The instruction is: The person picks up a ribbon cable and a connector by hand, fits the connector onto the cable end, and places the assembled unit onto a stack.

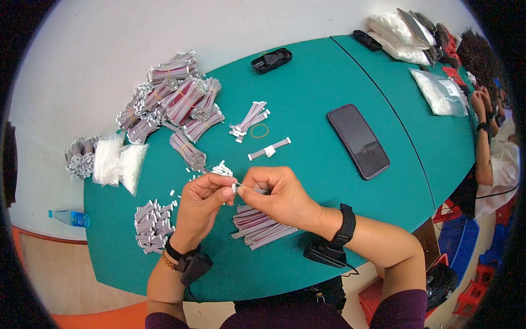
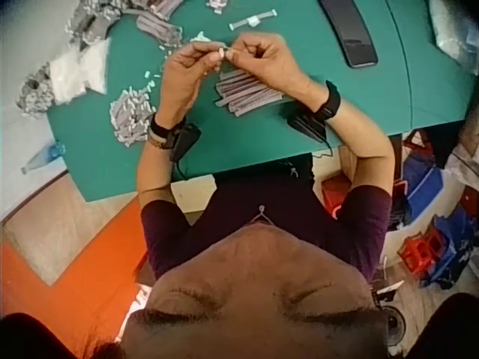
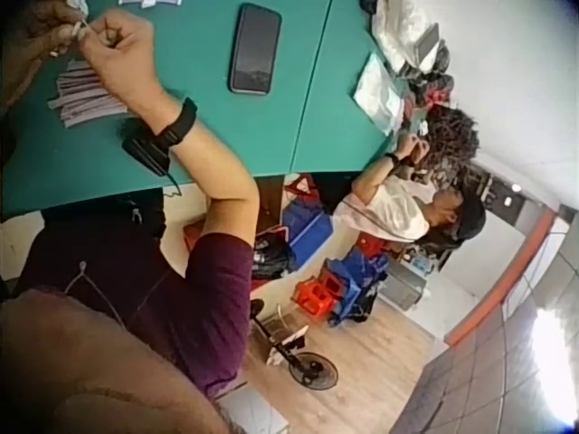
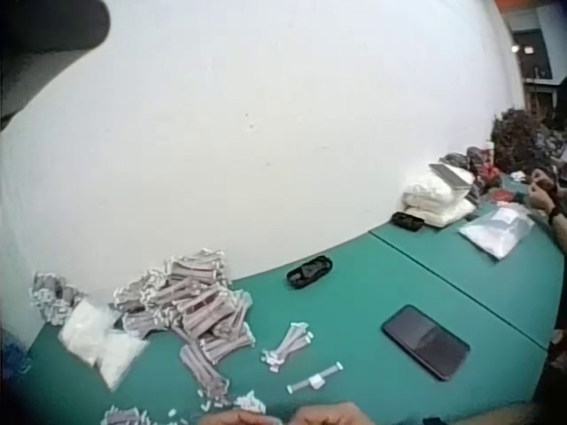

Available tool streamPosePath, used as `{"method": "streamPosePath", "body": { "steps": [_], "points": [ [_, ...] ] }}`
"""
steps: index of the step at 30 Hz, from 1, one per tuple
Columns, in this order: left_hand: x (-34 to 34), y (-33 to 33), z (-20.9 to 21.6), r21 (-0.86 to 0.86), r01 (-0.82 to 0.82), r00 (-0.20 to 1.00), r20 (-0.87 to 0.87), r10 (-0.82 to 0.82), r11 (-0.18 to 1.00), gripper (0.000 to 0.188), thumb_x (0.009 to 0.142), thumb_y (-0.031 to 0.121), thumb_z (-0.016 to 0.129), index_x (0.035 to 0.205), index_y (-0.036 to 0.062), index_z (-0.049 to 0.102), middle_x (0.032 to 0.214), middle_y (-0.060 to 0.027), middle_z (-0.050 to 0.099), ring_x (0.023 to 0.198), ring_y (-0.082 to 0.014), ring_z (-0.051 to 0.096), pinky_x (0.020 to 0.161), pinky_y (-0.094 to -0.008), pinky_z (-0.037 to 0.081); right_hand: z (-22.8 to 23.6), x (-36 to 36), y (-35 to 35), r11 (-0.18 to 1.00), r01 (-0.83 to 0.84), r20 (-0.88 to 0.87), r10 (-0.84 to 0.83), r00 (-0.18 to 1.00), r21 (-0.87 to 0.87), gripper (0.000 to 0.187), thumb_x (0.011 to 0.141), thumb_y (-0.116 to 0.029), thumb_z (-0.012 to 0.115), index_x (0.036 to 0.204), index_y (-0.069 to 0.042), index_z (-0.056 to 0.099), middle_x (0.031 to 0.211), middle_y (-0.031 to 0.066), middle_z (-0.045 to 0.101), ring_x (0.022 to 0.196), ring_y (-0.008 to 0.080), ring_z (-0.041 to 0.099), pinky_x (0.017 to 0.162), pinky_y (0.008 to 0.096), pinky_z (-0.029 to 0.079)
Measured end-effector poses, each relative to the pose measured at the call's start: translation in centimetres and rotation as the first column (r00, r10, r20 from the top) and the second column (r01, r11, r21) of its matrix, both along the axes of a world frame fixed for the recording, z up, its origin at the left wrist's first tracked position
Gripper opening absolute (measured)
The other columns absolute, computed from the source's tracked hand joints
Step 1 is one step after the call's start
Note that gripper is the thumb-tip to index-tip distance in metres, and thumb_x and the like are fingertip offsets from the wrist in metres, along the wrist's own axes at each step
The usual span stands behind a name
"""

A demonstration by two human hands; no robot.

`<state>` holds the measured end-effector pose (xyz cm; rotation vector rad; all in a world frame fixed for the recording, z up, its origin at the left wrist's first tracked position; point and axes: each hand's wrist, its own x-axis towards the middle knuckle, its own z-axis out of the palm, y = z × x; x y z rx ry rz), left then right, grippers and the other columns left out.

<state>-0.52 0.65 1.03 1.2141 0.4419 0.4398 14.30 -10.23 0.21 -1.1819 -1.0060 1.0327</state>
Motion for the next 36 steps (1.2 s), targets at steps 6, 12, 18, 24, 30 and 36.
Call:
{"method": "streamPosePath", "body": {
  "steps": [6,12,18,24,30,36],
  "points": [
    [-0.02,-0.09,0.23,0.093,-0.027,0.999,-0.026,0.029,0.995,0.019,0.081,0.004,0.064,0.098,-0.0018,0.062,0.084,-0.0047,0.062,0.074,-0.0084,0.056,0.065,-0.021,0.046,0.25,-0.09,-0.02,1.0,0.016,-0.02,-0.017,1.0,-0.02,0.017,0.086,-0.009,0.059,0.07,-0.004,0.054,0.056,-0.008,0.043,0.051,-0.0018,0.033,0.044,0.0195,0.022],
    [-0.14,-0.02,0.02,0.063,-0.026,1.0,-0.013,0.027,0.998,0.019,0.079,0.002,0.064,0.098,-0.0025,0.062,0.088,-0.007,0.063,0.075,-0.0103,0.058,0.066,-0.0218,0.047,-0.02,-0.15,-0.01,1.0,0.01,0.017,-0.01,1.0,0.017,0.017,0.085,-0.008,0.059,0.07,-0.003,0.054,0.058,-0.0069,0.044,0.053,-0.001,0.033,0.045,0.0198,0.023],
    [-0.48,0.53,0.15,0.051,0.017,0.999,-0.053,-0.014,0.999,0.019,0.079,0.001,0.065,0.097,-0.0016,0.063,0.091,-0.0068,0.064,0.08,-0.0097,0.059,0.069,-0.0215,0.048,0.77,-0.47,-0.09,0.998,0.009,0.097,-0.015,0.995,0.06,0.016,0.085,-0.008,0.059,0.071,-0.002,0.053,0.059,-0.0065,0.043,0.054,0.0,0.032,0.046,0.0205,0.024],
    [-0.44,0.69,-0.06,0.077,0.037,0.999,-0.026,-0.035,0.996,0.018,0.078,0.001,0.066,0.096,-0.0016,0.064,0.091,-0.0069,0.064,0.083,-0.0105,0.059,0.075,-0.0226,0.048,0.69,-0.33,-0.13,1.0,0.001,0.097,-0.003,0.995,0.015,0.017,0.086,-0.009,0.058,0.072,-0.002,0.053,0.058,-0.0071,0.039,0.054,0.0004,0.03,0.045,0.0214,0.023],
    [-0.46,0.71,-0.41,0.069,0.041,0.999,-0.006,-0.041,0.997,0.018,0.078,0.0,0.066,0.096,-0.0021,0.064,0.092,-0.007,0.064,0.085,-0.011,0.059,0.078,-0.0236,0.048,0.7,-0.54,-0.11,1.0,-0.017,0.037,0.017,0.999,0.008,0.018,0.087,-0.011,0.057,0.072,-0.002,0.054,0.057,-0.0077,0.038,0.053,0.0003,0.029,0.045,0.0213,0.022],
    [-0.3,0.55,-0.69,0.098,0.019,0.999,0.045,-0.024,0.995,0.017,0.077,-0.002,0.066,0.095,-0.0028,0.064,0.092,-0.0077,0.063,0.084,-0.012,0.059,0.078,-0.0241,0.049,0.69,-0.73,-0.25,0.999,-0.045,-0.056,0.045,0.997,-0.003,0.017,0.089,-0.013,0.055,0.076,-0.002,0.055,0.058,-0.0085,0.037,0.054,0.0,0.029,0.046,0.0206,0.023]
  ]
}}
